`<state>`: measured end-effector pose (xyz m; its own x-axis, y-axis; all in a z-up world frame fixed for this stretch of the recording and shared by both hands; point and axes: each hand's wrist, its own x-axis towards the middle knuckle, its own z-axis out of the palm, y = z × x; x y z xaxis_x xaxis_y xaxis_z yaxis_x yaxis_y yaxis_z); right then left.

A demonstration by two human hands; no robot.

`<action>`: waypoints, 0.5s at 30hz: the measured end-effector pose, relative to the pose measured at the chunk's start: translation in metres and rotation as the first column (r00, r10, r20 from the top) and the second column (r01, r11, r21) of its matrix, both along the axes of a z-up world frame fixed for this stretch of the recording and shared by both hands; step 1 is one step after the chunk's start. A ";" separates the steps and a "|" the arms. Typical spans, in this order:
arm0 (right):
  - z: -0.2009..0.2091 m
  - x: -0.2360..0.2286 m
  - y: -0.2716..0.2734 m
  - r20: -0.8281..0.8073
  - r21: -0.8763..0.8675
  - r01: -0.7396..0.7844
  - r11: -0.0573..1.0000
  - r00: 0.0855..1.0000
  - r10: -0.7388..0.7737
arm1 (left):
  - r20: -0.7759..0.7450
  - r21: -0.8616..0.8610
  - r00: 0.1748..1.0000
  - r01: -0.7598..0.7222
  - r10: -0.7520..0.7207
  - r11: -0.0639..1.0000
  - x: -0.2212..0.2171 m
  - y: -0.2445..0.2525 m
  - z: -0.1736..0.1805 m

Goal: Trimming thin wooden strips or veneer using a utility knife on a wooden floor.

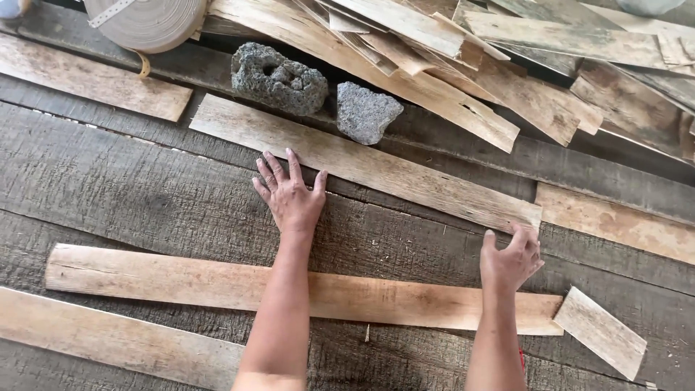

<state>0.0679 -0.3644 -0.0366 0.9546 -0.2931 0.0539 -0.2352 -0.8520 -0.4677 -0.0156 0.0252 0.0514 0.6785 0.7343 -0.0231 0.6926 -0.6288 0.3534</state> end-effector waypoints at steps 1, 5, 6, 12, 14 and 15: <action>-0.012 0.003 -0.008 -0.003 0.003 0.002 1.000 1.000 -0.002 | -0.003 0.003 1.000 0.002 -0.002 1.000 0.000 -0.001 0.000; -0.041 0.017 -0.023 0.120 -0.016 0.060 0.998 0.991 -0.058 | -0.006 0.005 1.000 -0.009 0.009 1.000 0.001 0.002 -0.002; -0.043 0.018 -0.026 0.134 -0.045 0.061 0.997 0.989 -0.055 | 0.000 0.002 1.000 -0.013 0.013 1.000 0.000 0.001 -0.004; -0.018 0.008 0.004 0.276 -0.010 -0.006 1.000 0.961 0.008 | 0.009 0.051 1.000 -0.023 0.023 0.998 0.002 0.003 -0.015; -0.028 0.014 0.000 0.340 -0.050 -0.015 0.999 0.940 0.031 | 0.007 0.060 1.000 -0.018 0.017 0.998 0.003 0.003 -0.017; -0.032 0.017 -0.002 0.404 -0.091 -0.021 0.996 0.913 0.056 | 0.007 0.067 1.000 -0.011 0.011 0.998 0.004 0.003 -0.018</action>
<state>0.0849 -0.3666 -0.0690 0.8558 -0.2341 0.4613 -0.0062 -0.8963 -0.4433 -0.0119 0.0279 0.0338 0.6702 0.7415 0.0307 0.6975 -0.6435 0.3154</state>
